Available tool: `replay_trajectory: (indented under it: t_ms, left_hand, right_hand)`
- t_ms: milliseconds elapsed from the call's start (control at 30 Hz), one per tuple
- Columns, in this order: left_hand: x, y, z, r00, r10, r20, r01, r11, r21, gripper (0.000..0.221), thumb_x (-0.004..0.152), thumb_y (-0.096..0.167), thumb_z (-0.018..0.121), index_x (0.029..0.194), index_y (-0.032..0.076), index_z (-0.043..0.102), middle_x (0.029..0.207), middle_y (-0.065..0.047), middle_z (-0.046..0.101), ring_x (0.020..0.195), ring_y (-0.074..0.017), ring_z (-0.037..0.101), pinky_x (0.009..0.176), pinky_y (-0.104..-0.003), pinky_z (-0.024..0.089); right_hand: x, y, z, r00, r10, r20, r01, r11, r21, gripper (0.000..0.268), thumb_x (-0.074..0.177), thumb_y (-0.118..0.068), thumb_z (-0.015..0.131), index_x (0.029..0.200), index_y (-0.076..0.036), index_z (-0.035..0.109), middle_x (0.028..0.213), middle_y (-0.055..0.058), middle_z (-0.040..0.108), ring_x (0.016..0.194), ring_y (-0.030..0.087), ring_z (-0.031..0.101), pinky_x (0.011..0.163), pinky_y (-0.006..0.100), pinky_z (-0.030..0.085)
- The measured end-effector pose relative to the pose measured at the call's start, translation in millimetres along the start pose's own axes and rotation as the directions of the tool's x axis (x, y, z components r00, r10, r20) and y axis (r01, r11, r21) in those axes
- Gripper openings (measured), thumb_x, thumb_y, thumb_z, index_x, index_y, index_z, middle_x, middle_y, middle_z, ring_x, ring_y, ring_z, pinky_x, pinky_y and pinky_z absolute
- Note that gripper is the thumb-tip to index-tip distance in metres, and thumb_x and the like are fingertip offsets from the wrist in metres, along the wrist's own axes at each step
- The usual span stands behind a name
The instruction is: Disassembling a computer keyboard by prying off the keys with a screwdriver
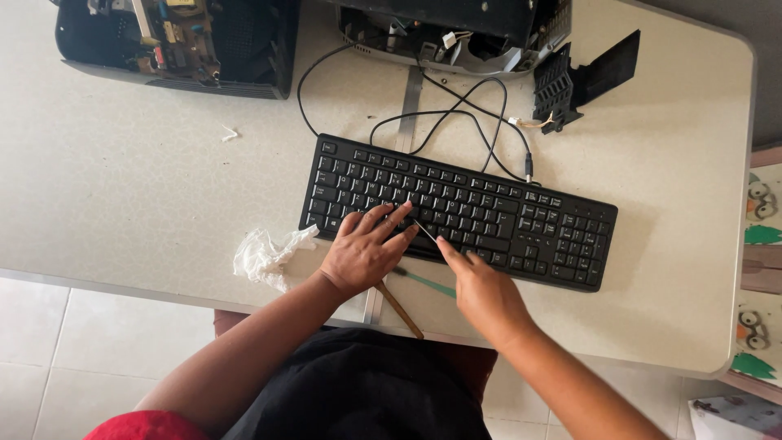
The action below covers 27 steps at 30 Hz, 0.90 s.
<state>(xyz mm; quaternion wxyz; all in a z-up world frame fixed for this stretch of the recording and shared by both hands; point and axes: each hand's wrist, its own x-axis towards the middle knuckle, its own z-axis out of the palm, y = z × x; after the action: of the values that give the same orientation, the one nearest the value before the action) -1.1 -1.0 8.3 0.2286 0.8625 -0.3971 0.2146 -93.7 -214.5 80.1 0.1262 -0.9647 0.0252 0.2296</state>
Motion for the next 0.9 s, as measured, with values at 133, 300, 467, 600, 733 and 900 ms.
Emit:
replay_trajectory:
  t_ms: [133,300,467,600,733,900]
  left_hand:
    - [-4.1,0.4,0.2,1.000,-0.013,0.016,0.013,1.000,-0.009,0.022,0.104,0.033,0.050,0.118,0.029,0.066,0.144,0.000,0.061,0.129,-0.0216,0.057,0.096,-0.037,0.040]
    - [-2.5,-0.3,4.1,1.000,-0.008,0.000,0.008,1.000,-0.018,0.021,0.104,0.032,0.050,0.118,0.029,0.065,0.144,-0.001,0.061,0.129,-0.0221,0.057,0.096,-0.037,0.040]
    - [-3.1,1.2,2.2,1.000,-0.021,-0.003,0.021,1.000,-0.014,0.020,0.103,0.032,0.052,0.118,0.028,0.065,0.143,-0.002,0.061,0.129,-0.0226,0.057,0.097,-0.038,0.040]
    - [-2.6,0.1,3.7,1.000,-0.010,-0.006,0.010,1.000,-0.017,0.021,0.103,0.030,0.051,0.117,0.028,0.066,0.143,-0.001,0.061,0.128,-0.0227,0.058,0.096,-0.037,0.040]
    - [-2.8,-0.4,3.7,1.000,-0.012,-0.005,0.012,1.000,-0.012,0.020,0.102,0.030,0.052,0.117,0.028,0.065,0.143,-0.001,0.061,0.128,-0.0224,0.058,0.096,-0.038,0.040]
    - [-1.0,-1.2,3.1,1.000,-0.006,-0.026,0.006,1.000,-0.028,0.022,0.104,0.031,0.049,0.118,0.029,0.066,0.142,-0.002,0.062,0.128,-0.0224,0.059,0.095,-0.036,0.041]
  right_hand:
    - [-6.4,-2.6,1.9,1.000,0.009,-0.019,-0.008,0.998,0.067,0.063,0.099,-0.010,0.040,0.158,-0.032,0.038,0.120,0.023,0.066,0.100,0.047,0.071,0.080,0.057,0.061]
    - [-5.4,0.7,-17.7,0.997,-0.017,-0.082,-0.002,0.973,-0.232,0.063,0.094,-0.014,0.044,0.150,-0.043,0.044,0.105,0.011,0.067,0.067,0.042,0.073,0.065,0.052,0.063]
    - [12.3,-5.4,-25.2,0.996,-0.085,-0.031,0.069,0.933,-0.354,0.059,0.091,-0.011,0.042,0.145,-0.035,0.049,0.096,0.010,0.065,0.061,0.039,0.073,0.058,0.054,0.061]
    - [37.0,-22.1,4.4,0.888,-0.349,-0.298,0.054,0.724,-0.688,0.029,0.081,-0.013,0.062,0.107,-0.019,0.074,0.068,0.003,0.057,0.045,0.024,0.065,0.037,0.044,0.050]
    - [44.7,-13.4,0.8,0.882,-0.391,-0.262,0.131,0.739,-0.661,0.027,0.083,-0.007,0.061,0.105,-0.013,0.076,0.066,0.010,0.058,0.045,0.028,0.063,0.039,0.048,0.049]
    - [12.5,-14.7,-42.1,0.998,0.000,0.058,0.004,0.998,-0.068,0.063,0.092,-0.002,0.042,0.150,-0.025,0.050,0.120,0.029,0.067,0.092,0.053,0.072,0.078,0.062,0.059]
